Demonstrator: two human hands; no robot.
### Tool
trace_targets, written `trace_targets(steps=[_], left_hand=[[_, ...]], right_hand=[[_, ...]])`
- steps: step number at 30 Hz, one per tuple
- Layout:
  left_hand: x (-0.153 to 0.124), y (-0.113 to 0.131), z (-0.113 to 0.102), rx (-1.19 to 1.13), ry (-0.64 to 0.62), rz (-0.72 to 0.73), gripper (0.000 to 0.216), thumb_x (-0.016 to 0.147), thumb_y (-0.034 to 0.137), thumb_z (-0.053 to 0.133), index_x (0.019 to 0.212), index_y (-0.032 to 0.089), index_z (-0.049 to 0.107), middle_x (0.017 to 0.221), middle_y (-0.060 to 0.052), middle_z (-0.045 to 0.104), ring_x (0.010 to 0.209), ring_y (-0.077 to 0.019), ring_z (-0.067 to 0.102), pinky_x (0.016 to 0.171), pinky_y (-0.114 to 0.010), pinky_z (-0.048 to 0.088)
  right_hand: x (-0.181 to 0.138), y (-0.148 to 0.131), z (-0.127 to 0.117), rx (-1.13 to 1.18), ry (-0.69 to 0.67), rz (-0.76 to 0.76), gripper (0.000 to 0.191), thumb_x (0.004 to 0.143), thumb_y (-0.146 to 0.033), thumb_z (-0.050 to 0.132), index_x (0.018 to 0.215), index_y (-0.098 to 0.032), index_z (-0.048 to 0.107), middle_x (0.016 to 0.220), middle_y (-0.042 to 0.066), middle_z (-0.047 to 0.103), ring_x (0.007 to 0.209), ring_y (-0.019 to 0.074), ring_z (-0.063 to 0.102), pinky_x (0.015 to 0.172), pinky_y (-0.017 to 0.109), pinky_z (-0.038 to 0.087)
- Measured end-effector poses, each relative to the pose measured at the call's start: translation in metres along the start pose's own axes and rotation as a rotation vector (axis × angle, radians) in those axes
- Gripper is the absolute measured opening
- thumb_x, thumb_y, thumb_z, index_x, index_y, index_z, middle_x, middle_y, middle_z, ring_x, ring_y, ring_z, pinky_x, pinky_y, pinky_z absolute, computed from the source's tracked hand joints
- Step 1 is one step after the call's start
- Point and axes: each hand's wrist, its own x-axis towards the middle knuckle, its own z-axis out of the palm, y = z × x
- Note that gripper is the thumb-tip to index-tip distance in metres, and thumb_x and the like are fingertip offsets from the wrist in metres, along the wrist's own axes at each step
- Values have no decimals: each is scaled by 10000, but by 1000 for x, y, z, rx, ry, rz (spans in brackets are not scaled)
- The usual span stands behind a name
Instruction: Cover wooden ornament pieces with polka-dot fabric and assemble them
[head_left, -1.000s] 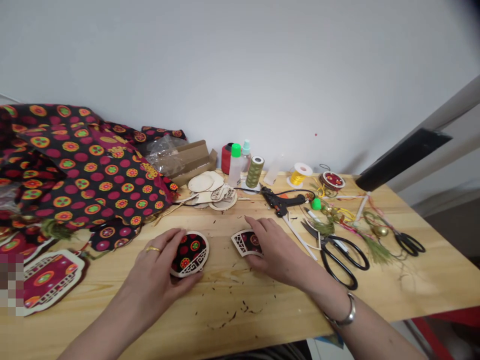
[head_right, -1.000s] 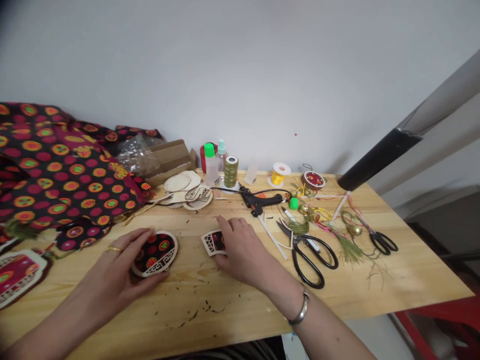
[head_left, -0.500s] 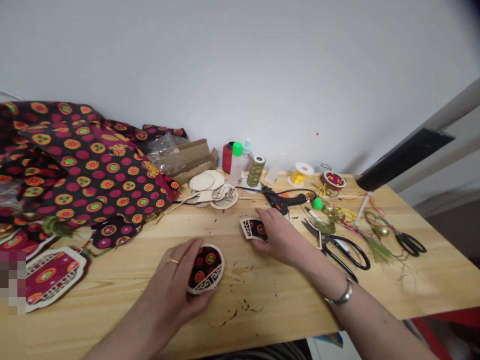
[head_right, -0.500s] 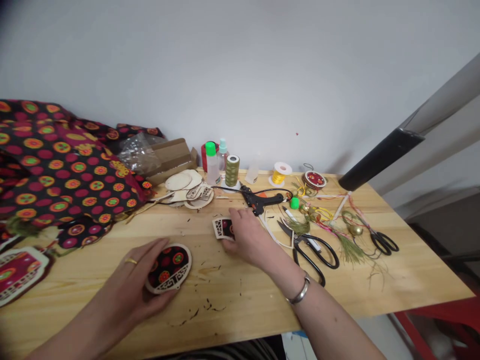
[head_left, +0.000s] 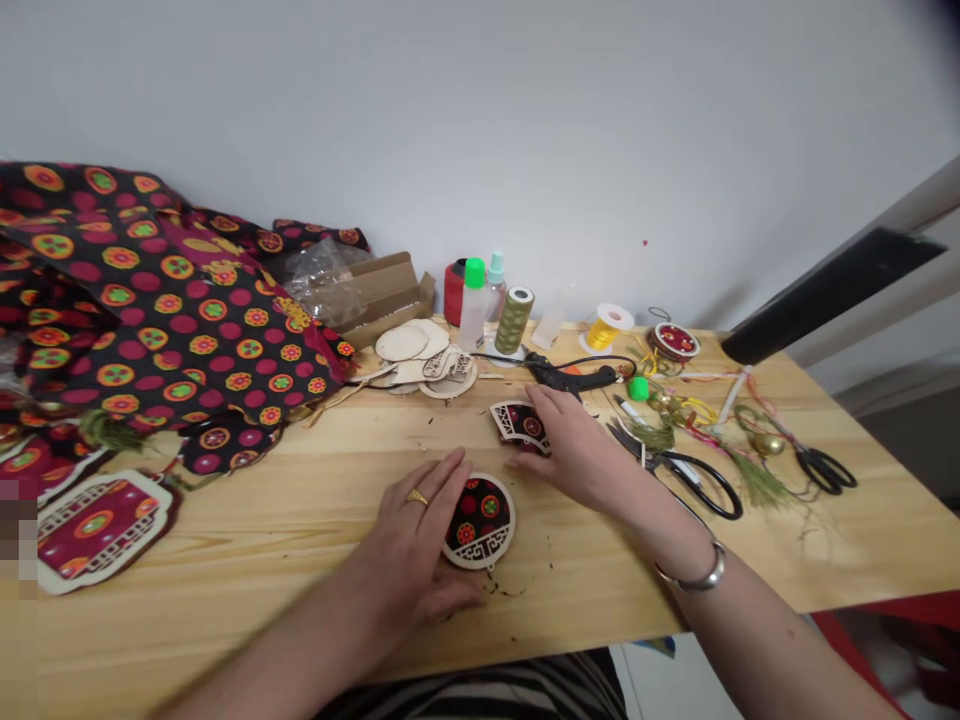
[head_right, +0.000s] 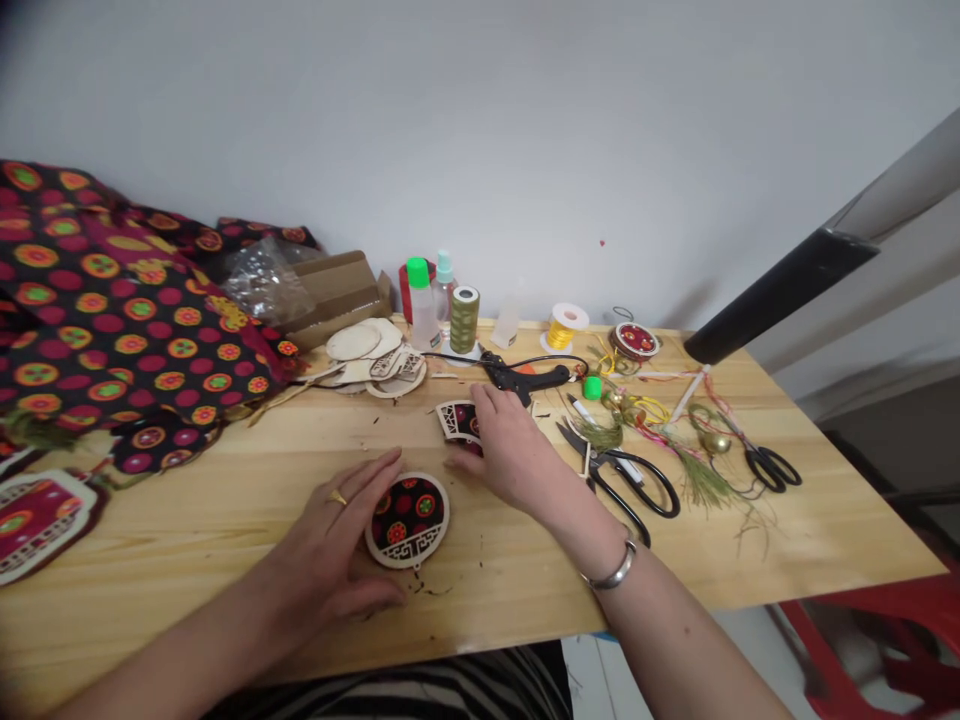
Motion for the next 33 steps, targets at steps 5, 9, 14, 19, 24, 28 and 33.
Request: trace_targets(steps=[5, 9, 14, 19, 24, 28, 33], left_hand=[[-7, -2, -23, 46, 102, -124, 731, 776, 433, 597, 1385, 222, 254, 1315, -132, 502, 1188, -290, 457, 948, -458, 431], [-15, 2, -24, 104, 197, -109, 445, 830, 268, 556, 1253, 234, 422, 1079, -73, 633, 1016, -242, 544, 869, -393, 475], [-22, 8, -15, 82, 133, -113, 465, 834, 289, 557, 1264, 224, 391, 1046, -62, 651, 1001, -236, 543, 878, -387, 455], [-25, 9, -14, 74, 84, -163, 569, 834, 302, 557, 1342, 258, 305, 1061, -49, 625, 996, -221, 536, 876, -364, 449], [-26, 9, -13, 72, 31, -210, 570, 834, 314, 550, 1353, 282, 318, 1037, -49, 594, 1012, -226, 533, 824, -333, 468], [-26, 8, -12, 79, 24, -199, 559, 829, 318, 561, 1338, 249, 342, 986, -49, 600, 1017, -222, 516, 822, -315, 462], [-27, 6, -9, 107, 31, -182, 527, 826, 309, 568, 1307, 199, 381, 962, -57, 604, 1006, -216, 504, 822, -296, 449]], right_hand=[[-21, -15, -7, 51, 151, -50, 494, 826, -246, 560, 1295, -161, 430, 1320, 136, 455, 1219, 274, 417, 1024, 470, 358], [-48, -33, 5, 214, 148, -59, 487, 814, -300, 606, 1265, -199, 454, 1231, 117, 517, 1162, 255, 461, 975, 439, 426], [-63, -42, 25, 347, -5, -73, 726, 732, -363, 703, 1346, -245, 334, 1275, 99, 490, 1204, 274, 408, 1011, 485, 376], [-60, -40, 27, 408, -32, -88, 704, 748, -325, 695, 1346, -239, 333, 1250, 84, 510, 1186, 249, 401, 995, 442, 390], [-59, -40, 25, 417, -59, -76, 688, 753, -306, 690, 1345, -247, 345, 1261, 70, 514, 1187, 243, 390, 1004, 436, 381], [-60, -40, 26, 414, -64, -73, 674, 757, -301, 685, 1342, -239, 356, 1262, 65, 518, 1190, 242, 379, 1008, 432, 377], [-57, -40, 26, 406, -62, -89, 668, 756, -278, 690, 1334, -224, 360, 1252, 57, 525, 1162, 227, 386, 1004, 412, 379]])
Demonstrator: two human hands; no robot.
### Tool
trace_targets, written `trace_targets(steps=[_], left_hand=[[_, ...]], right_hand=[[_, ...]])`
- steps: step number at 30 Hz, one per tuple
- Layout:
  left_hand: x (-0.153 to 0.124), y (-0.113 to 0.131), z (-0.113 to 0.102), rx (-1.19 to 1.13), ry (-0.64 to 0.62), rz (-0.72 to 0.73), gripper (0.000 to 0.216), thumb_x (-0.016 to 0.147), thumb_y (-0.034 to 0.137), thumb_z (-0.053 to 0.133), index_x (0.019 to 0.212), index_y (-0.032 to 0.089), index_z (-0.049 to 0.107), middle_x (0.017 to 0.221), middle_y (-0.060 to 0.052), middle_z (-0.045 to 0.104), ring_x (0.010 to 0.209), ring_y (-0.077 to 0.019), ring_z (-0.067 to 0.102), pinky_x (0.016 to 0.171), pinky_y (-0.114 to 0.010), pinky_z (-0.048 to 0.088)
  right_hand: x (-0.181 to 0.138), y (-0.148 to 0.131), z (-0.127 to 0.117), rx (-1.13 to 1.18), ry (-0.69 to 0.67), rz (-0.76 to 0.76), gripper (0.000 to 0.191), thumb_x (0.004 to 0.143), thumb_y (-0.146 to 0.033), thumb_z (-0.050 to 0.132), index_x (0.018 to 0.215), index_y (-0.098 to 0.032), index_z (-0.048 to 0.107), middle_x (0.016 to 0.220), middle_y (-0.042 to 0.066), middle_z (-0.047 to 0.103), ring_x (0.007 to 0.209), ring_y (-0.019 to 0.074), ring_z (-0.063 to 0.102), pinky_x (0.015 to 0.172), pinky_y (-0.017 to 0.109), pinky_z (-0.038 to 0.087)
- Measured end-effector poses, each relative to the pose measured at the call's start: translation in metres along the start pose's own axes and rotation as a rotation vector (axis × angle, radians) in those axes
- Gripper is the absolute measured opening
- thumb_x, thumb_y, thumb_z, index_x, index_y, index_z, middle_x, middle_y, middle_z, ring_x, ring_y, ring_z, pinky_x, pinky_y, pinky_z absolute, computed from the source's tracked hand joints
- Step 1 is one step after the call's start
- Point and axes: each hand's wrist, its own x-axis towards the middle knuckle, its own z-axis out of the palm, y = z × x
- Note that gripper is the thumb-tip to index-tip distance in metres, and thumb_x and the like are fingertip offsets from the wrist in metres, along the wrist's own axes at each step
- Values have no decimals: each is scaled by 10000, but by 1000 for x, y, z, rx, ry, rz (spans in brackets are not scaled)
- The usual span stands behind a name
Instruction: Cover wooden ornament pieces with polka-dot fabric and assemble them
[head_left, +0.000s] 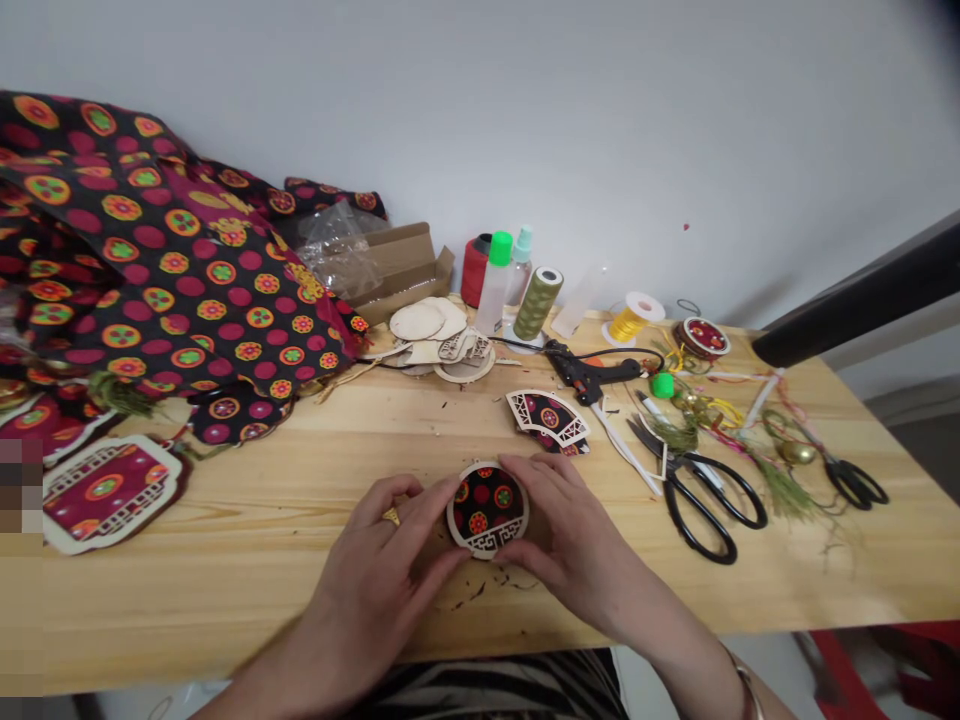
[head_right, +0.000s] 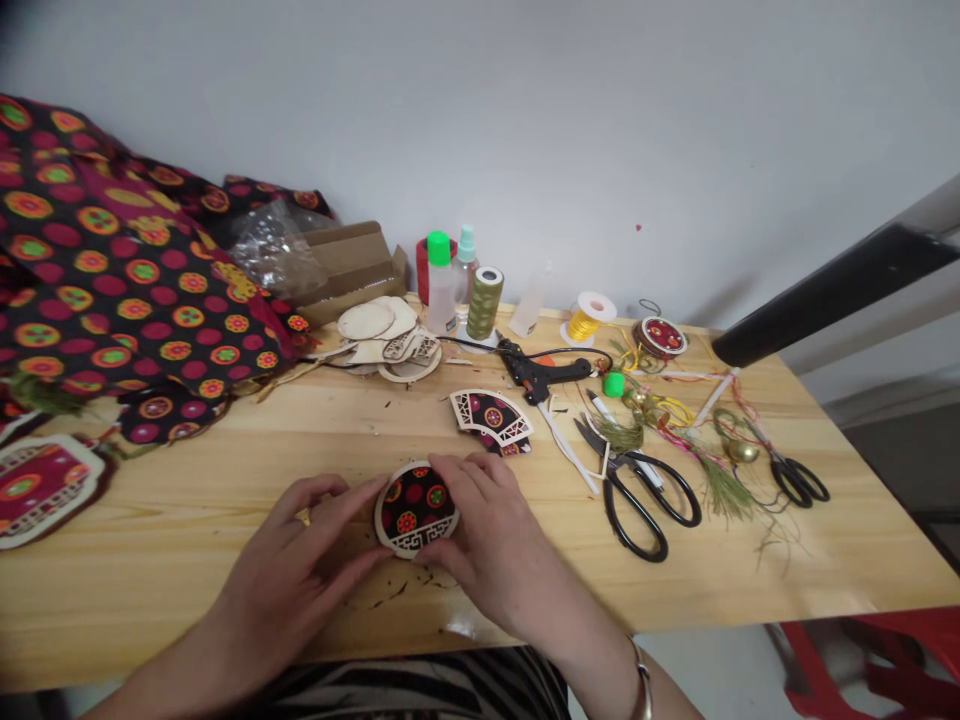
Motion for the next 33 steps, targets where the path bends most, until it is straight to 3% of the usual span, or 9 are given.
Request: trace_targets(steps=[14, 28, 31, 33], left_hand=[[5, 4, -4, 22, -27, 3, 458, 855, 328, 522, 1273, 196, 387, 909, -40, 607, 927, -201, 527, 784, -287, 449], [1, 0, 2, 35, 12, 5, 490, 832, 330, 556, 1274, 190, 396, 991, -59, 630, 1007, -218, 514, 835, -315, 464], [1, -1, 2, 24, 18, -7, 507, 822, 336, 567, 1286, 218, 400, 980, -49, 647, 1013, -221, 530, 822, -316, 475], [1, -2, 3, 6, 29, -21, 528, 812, 347, 577, 1296, 241, 395, 1005, -40, 658, 1016, -219, 541, 826, -319, 479]], right_hand=[[2, 0, 2, -34, -33, -2, 659, 750, -255, 696, 1322, -203, 371, 1245, 44, 529, 1142, 218, 381, 1025, 398, 336], [-3, -2, 1, -7, 0, 0, 692, 752, -309, 695, 1338, -221, 338, 1298, 67, 489, 1204, 211, 393, 1035, 384, 351], [-7, 2, -4, -19, 79, 30, 641, 803, -322, 634, 1352, -219, 319, 1358, 87, 435, 1234, 207, 393, 1036, 383, 353], [-9, 7, -11, -59, 184, 80, 497, 849, -283, 562, 1306, -203, 383, 1279, 99, 511, 1162, 206, 471, 966, 372, 415]])
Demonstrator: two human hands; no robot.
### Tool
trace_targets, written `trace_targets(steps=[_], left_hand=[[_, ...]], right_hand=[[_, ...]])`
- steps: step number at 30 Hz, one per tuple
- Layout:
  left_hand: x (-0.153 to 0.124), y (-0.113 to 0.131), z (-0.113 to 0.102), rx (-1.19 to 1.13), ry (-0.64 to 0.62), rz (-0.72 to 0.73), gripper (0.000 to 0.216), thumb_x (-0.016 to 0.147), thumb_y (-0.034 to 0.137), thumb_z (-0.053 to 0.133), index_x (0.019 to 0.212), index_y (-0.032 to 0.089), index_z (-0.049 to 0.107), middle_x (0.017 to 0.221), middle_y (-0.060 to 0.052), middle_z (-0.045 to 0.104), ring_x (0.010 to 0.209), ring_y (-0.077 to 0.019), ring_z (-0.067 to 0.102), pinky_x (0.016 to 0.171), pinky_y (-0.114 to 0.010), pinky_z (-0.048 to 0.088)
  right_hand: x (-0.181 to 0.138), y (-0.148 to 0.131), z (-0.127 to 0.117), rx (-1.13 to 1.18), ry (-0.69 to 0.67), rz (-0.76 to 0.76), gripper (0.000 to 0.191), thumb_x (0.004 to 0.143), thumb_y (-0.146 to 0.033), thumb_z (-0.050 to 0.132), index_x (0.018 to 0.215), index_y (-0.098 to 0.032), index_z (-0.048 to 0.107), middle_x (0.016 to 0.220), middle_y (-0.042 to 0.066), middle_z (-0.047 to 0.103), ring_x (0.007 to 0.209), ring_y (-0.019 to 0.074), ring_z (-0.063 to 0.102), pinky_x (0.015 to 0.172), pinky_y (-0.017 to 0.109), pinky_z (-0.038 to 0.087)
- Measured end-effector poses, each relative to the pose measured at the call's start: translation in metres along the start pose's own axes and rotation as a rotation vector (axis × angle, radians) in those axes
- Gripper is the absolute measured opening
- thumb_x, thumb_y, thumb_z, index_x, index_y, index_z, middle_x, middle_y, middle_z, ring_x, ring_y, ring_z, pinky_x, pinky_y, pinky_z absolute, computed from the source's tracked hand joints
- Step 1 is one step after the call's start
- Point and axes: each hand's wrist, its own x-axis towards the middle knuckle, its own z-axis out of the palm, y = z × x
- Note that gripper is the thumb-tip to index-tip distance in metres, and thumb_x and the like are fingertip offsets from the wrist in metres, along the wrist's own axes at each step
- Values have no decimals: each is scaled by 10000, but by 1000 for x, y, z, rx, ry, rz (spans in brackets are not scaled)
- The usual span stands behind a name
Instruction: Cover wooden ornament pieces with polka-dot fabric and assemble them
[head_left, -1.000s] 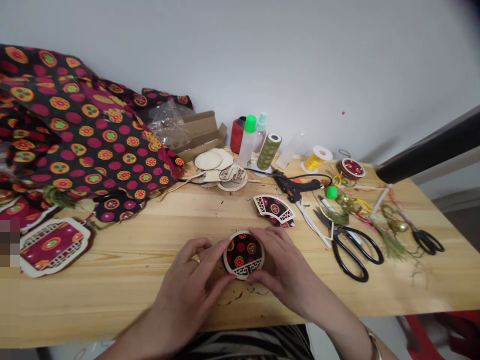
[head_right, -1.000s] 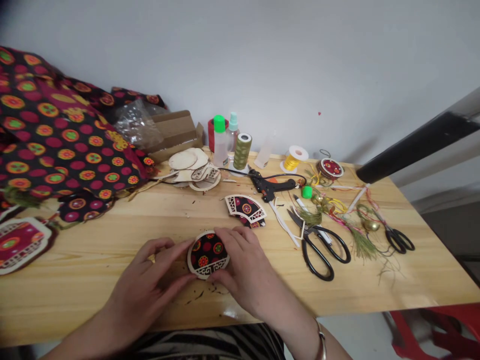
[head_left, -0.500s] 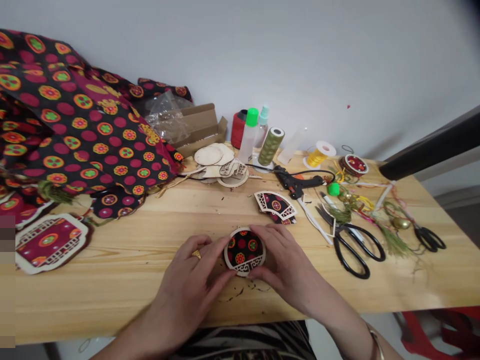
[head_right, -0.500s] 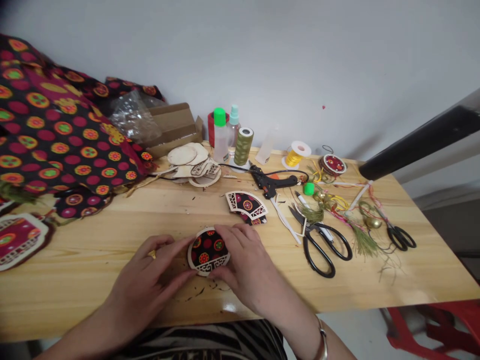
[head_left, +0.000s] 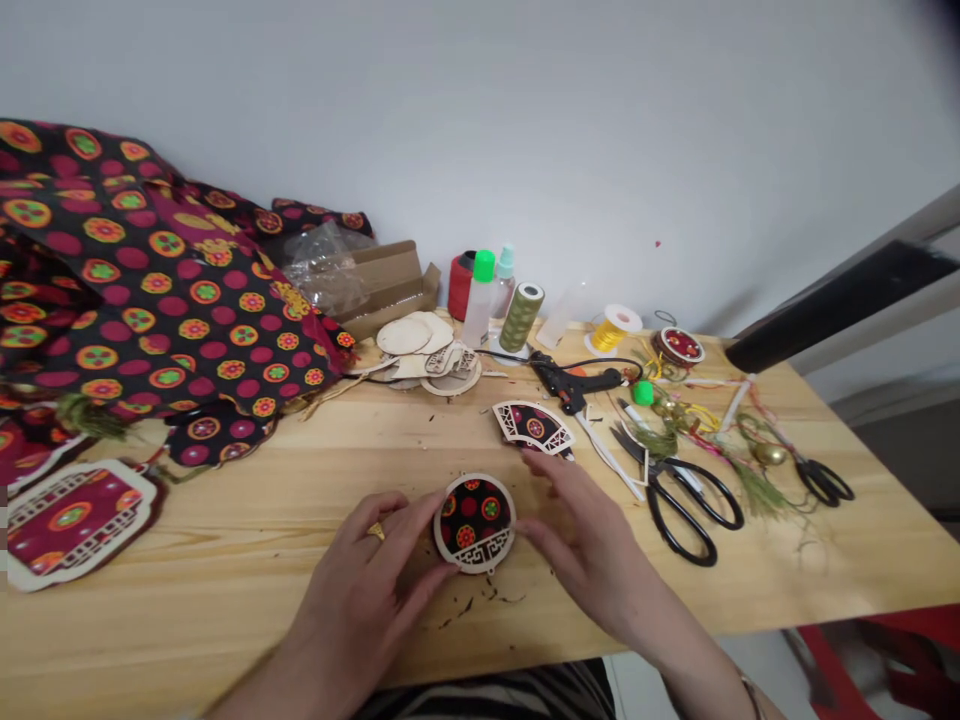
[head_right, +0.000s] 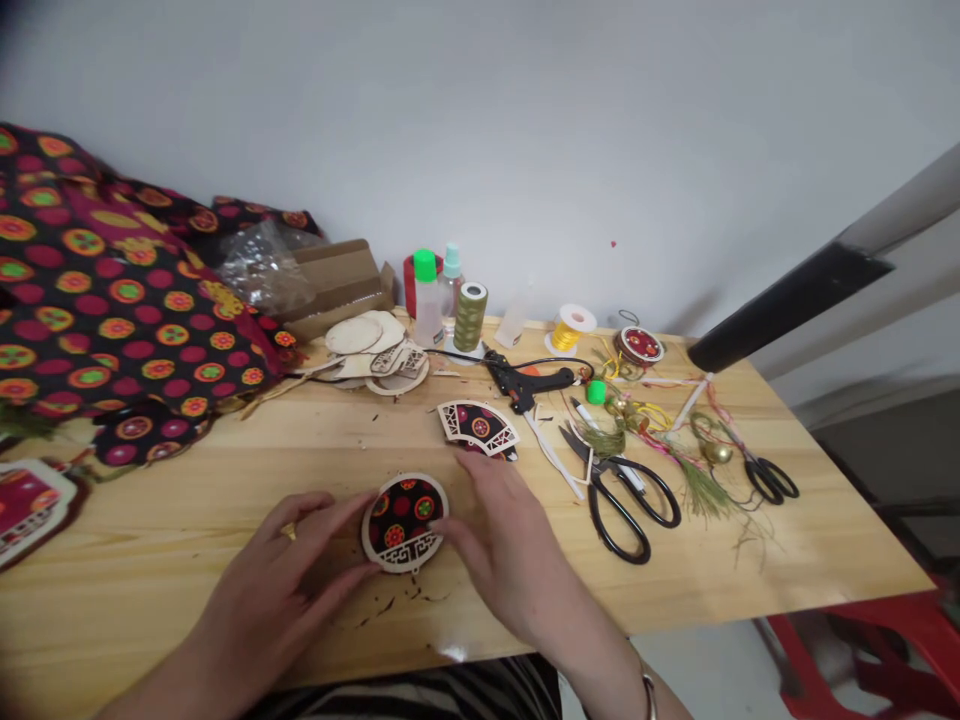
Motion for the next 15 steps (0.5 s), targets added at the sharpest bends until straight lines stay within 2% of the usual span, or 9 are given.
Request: trace_targets(steps=[2, 5, 10, 15], left_hand=[[1, -1, 0, -20, 4, -1, 563, 798, 365, 591, 1310, 259, 380, 1074, -29, 656, 1030, -219, 541, 849, -329, 477], [1, -3, 2, -18, 10, 12, 629, 783, 394, 603, 1339, 259, 339, 1156, -34, 635, 1051, -225, 537, 876, -345, 472], [-3, -4, 8, 42, 33, -19, 677, 767, 433, 606, 1343, 212, 328, 1054, -70, 668, 989, -234, 583, 813, -331, 507], [-4, -3, 9, 21, 25, -38, 662, 762, 416, 615, 1333, 226, 339, 1065, -65, 668, 1014, -237, 587, 836, -344, 508]], right_hand=[[0, 6, -7, -68, 76, 61, 336, 865, -238, 511, 1195, -181, 489, 1103, 99, 612, 1010, 207, 563, 856, 355, 471], [3, 13, -15, -158, 72, 115, 183, 864, -200, 477, 1007, -173, 587, 919, 82, 650, 844, 200, 599, 753, 334, 482], [13, 14, -19, -181, 12, 114, 227, 885, -166, 412, 921, -174, 636, 881, 74, 655, 823, 182, 595, 743, 301, 473], [31, 12, -20, -271, -25, 115, 260, 869, -132, 404, 875, -155, 663, 811, 82, 665, 740, 168, 606, 688, 266, 477]])
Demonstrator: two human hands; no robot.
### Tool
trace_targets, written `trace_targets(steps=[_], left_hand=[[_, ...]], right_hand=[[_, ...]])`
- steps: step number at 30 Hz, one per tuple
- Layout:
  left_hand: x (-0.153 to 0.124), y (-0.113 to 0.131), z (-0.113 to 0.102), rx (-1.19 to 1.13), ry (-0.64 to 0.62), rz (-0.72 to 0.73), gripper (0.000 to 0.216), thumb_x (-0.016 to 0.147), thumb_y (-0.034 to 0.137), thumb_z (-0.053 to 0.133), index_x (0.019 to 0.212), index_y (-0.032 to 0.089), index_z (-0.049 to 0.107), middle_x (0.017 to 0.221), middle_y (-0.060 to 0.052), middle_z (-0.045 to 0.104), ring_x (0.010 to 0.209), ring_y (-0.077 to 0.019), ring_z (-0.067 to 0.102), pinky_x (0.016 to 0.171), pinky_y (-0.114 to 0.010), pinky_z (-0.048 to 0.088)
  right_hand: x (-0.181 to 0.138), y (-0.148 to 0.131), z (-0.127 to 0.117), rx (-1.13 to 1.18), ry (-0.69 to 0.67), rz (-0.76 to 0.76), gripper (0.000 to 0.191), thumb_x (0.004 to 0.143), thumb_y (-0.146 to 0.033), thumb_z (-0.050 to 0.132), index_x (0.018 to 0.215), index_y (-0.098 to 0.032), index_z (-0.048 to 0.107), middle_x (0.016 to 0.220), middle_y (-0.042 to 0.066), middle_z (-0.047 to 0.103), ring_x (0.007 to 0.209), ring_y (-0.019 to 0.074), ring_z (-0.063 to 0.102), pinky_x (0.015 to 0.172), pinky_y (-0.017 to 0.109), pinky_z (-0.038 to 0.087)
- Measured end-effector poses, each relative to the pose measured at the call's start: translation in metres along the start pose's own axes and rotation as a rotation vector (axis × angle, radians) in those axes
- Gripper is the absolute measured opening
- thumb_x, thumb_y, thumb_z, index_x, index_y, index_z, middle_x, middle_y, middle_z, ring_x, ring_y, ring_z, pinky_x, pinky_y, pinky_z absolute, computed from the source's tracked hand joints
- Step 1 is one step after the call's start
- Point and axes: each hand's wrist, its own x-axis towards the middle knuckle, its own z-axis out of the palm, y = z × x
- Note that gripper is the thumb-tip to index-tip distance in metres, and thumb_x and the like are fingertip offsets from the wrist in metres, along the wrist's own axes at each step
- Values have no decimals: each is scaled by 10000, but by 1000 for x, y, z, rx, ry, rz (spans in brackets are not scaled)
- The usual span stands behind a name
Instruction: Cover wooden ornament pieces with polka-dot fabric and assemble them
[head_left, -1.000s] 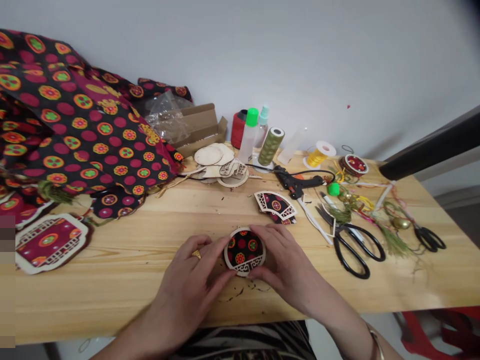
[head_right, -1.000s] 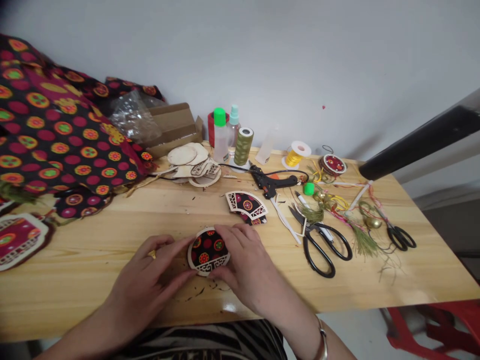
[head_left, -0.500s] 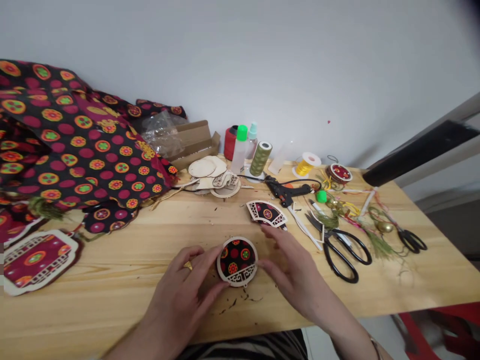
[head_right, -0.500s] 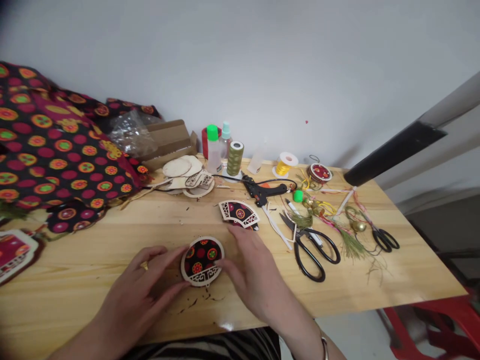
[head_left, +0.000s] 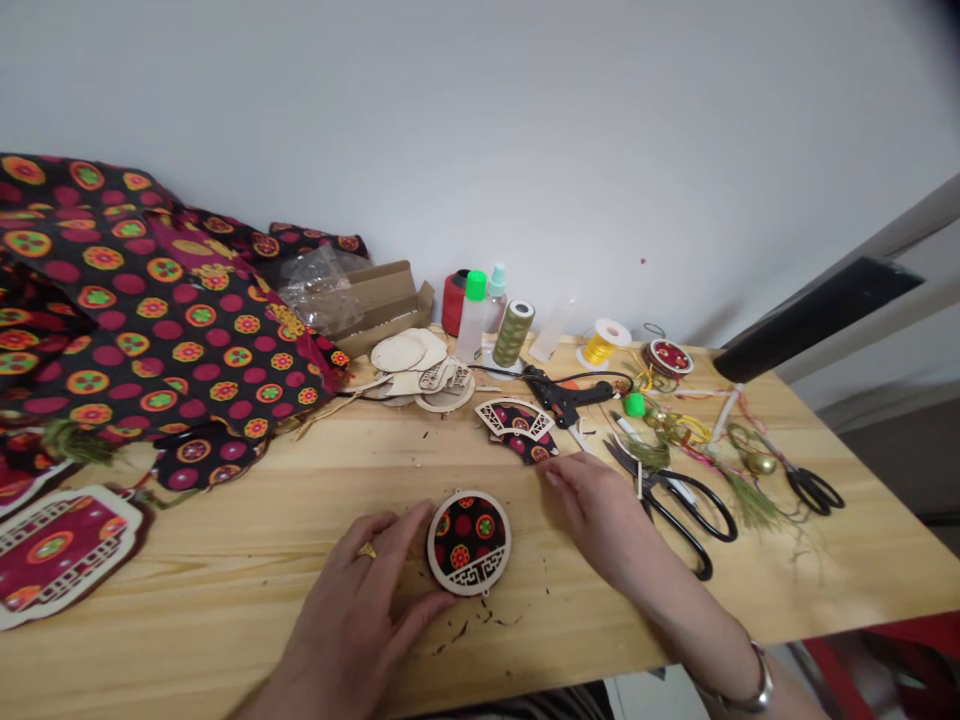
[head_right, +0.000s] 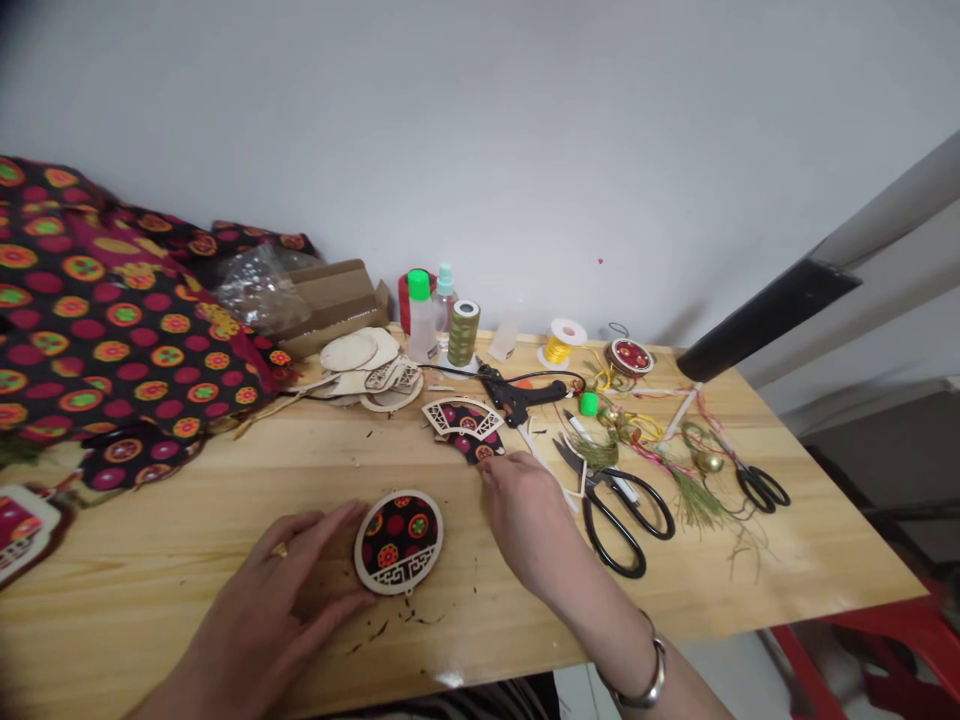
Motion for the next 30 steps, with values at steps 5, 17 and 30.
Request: trace_targets(steps=[5, 17, 30], left_hand=[[2, 0, 0, -17, -3, -19, 649, 749, 420, 631, 1314, 230, 375, 1080, -65, 662, 1012, -240, 592, 842, -342, 509], [3, 2, -2, -2, -25, -8, 627, 772, 391, 617, 1309, 192, 359, 1106, -89, 637, 1031, -239, 571, 858, -354, 499], [6, 9, -17, -62, -8, 8, 501, 856, 302, 518, 1316, 208, 343, 1079, -59, 648, 1040, -225, 540, 856, -353, 488]], right_hand=[[15, 1, -2, -13, -14, 0, 264, 851, -95, 413, 920, -148, 662, 872, 98, 676, 808, 174, 618, 737, 272, 472], [13, 9, 3, 84, 22, -162, 277, 824, -42, 428, 1017, -133, 605, 1011, 109, 636, 971, 191, 559, 858, 343, 467], [-24, -29, 23, 306, -107, -303, 585, 798, -185, 624, 1329, -243, 387, 1268, 72, 534, 1215, 234, 386, 1026, 469, 373]])
